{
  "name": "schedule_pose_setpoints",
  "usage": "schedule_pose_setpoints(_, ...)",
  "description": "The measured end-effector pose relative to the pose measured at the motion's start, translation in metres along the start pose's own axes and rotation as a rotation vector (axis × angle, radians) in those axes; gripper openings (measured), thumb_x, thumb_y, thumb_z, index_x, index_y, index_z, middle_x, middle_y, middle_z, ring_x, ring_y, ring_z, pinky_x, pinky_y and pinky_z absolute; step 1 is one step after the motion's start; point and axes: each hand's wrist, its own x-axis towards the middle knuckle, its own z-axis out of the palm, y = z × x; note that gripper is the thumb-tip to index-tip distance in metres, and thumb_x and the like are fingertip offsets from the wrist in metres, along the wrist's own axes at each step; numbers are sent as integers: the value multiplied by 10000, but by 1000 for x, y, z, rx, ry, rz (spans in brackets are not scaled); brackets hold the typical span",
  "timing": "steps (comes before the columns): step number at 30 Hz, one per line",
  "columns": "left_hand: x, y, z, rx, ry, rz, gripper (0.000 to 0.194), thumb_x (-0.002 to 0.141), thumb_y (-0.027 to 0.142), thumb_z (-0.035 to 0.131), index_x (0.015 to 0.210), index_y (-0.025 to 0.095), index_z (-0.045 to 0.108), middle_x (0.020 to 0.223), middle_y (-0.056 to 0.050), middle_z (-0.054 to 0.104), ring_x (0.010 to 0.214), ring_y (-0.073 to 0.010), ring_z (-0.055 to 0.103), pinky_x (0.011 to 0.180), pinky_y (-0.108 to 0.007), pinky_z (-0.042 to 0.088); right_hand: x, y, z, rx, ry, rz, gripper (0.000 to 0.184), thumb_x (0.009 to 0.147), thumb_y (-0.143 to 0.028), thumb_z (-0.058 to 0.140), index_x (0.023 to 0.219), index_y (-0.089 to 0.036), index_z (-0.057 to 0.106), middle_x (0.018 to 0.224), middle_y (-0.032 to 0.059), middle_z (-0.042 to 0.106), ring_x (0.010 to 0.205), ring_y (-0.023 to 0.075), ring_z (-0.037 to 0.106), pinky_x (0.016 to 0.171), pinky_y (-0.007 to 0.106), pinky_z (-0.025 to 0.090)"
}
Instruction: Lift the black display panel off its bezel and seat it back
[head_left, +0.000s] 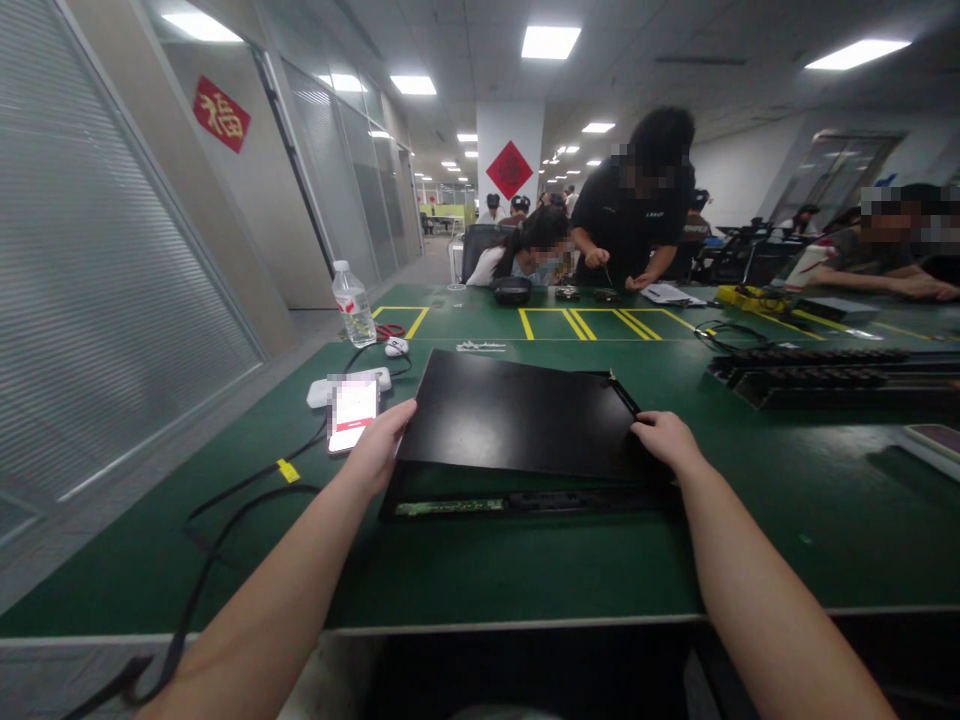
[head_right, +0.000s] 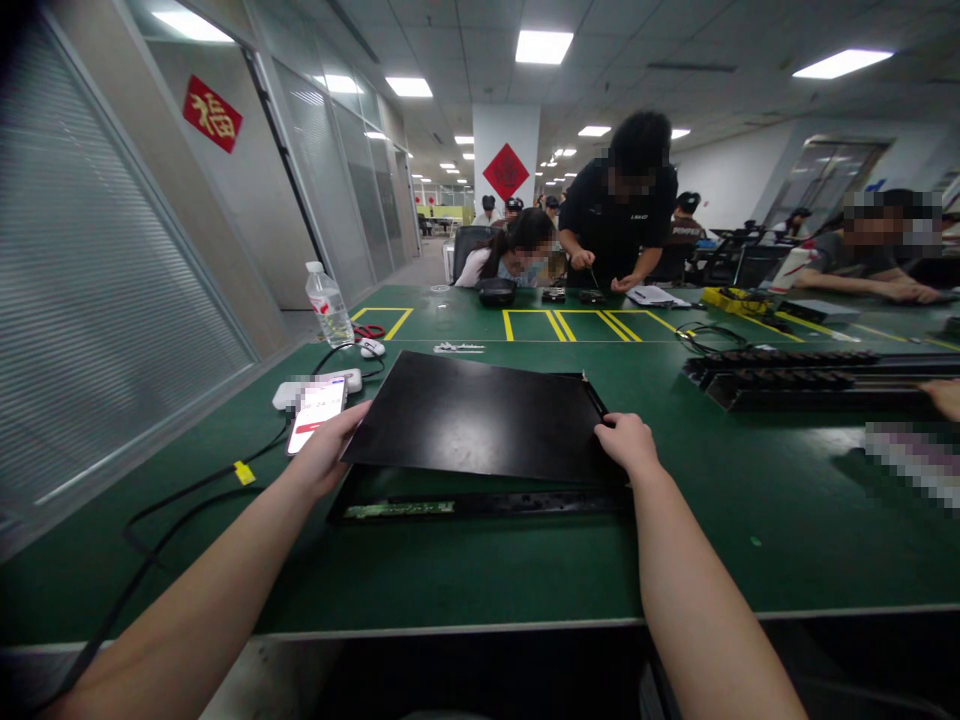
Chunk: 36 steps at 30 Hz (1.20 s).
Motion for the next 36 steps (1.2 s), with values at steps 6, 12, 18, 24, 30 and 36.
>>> schedule_pose_setpoints(6,-7,4,4,33,-31,51,345,697,173,853,1042,155,845,1020,-97,848,936,-263,808,704,-259,627,-1,-2,-2,0,-14,-1,470,886,-351,609,1269,-167,810,1324,154,745,1260,371,681,1061,453,550)
schedule_pose_setpoints(12,-11,6,6,36,-49,65,413,687,159,832,1100,161,843,1031,-99,847,946,-279,806,731,-292,639,-1,-2,-1,10,2,9,431,866,-341,636,1223,-194,828,1272,149,766,1232,359,695,1044,449,557)
schedule_pose_setpoints(18,-10,4,4,19,-58,81,447,689,147,825,1136,131,831,1059,-133,838,980,-313,800,821,-348,650,0,-1,-1,48,14,16,373,848,-351,650,1137,-214,841,1236,138,777,1180,360,716,1018,454,565)
schedule_pose_setpoints(24,-9,3,2,14,-96,115,493,663,178,858,1152,128,824,1032,-132,837,1027,-337,789,870,-379,646,0,-2,-2,163,45,41,309,812,-325,679,1070,-245,830,1157,120,796,1132,337,727,995,432,565)
schedule_pose_setpoints(30,-12,3,4,9,-136,170,530,626,239,903,1144,159,827,1125,-120,832,1130,-362,759,938,-410,631,-1,-8,-5,306,31,118,351,829,-313,650,1129,-210,800,1164,133,791,1127,321,728,1012,436,549)
schedule_pose_setpoints(36,-15,4,5,-5,-126,184,533,602,245,923,1119,157,827,1114,-122,833,1172,-381,741,977,-422,619,-3,-6,-5,512,78,180,201,765,-354,699,900,-243,798,1033,102,810,1058,322,736,961,436,563)
